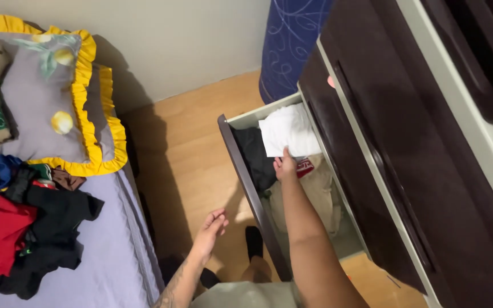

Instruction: Organize and fold clothes from a plastic dresser onto a bed.

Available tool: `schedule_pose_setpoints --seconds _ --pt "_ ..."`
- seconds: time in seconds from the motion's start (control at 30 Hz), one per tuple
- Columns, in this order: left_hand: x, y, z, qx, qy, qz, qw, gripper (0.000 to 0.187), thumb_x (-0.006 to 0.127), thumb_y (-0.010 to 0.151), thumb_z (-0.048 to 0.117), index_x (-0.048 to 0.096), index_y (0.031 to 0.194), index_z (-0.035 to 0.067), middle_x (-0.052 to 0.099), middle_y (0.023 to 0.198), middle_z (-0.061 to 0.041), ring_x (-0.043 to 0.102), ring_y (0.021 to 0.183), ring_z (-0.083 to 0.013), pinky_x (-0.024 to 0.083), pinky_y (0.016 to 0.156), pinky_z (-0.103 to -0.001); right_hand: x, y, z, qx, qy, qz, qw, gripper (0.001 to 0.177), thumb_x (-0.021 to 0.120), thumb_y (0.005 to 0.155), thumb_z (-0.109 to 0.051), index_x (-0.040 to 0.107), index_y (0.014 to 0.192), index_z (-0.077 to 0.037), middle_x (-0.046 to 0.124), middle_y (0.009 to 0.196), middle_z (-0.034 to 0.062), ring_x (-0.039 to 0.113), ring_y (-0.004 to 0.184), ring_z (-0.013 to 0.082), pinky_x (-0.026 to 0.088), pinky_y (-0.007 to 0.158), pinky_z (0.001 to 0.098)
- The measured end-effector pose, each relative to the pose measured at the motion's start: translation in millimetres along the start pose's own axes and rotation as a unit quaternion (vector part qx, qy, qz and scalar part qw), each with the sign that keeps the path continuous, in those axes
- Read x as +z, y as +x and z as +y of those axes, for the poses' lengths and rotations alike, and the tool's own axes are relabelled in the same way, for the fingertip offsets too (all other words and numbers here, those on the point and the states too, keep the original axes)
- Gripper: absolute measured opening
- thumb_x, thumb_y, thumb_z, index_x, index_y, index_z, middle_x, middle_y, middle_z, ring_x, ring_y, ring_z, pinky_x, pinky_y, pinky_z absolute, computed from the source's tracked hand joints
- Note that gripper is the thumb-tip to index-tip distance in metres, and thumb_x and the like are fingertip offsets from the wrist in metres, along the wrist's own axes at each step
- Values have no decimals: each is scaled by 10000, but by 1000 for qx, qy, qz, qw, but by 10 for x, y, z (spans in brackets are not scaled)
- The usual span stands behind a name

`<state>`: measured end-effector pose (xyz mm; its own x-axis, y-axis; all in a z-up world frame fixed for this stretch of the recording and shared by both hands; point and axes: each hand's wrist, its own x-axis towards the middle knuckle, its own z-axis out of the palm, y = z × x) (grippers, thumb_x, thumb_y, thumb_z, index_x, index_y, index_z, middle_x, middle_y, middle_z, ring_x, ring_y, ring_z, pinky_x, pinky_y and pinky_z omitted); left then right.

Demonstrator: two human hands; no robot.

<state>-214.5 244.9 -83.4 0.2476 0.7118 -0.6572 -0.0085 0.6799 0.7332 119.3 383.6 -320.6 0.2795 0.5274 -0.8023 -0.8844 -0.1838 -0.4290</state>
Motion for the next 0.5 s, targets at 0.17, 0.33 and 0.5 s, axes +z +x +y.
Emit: schedule_pose_setpoints --seconds 0.17,0.33,0.5 --pt "-69 171 -79 -29 3 20 999 414 583 993 300 600 1368 127 671 1266 38 625 1082 -105 464 886 -273 2 384 -99 4 -42 59 997 396 777 974 -479 672 1178 -156 614 1034 9 585 893 151 432 739 326" --pt "62 52 217 -40 -21 9 999 463 576 984 330 568 1402 132 680 1306 9 626 1139 -129 476 945 -292 413 -482 -343 -6 88 -78 993 154 694 866 -125 642 1010 -104 689 922 38 655 793 177 479 644 309" --pt "113 6 311 -28 -208 -107 972 568 539 1008 414 489 1447 57 662 1335 -118 626 1217 -238 486 988 -378 7 -1762 275 -100 -115 -272 950 320 577 860 -32 663 1168 -46 683 1171 83 650 1063 205 510 912 350"
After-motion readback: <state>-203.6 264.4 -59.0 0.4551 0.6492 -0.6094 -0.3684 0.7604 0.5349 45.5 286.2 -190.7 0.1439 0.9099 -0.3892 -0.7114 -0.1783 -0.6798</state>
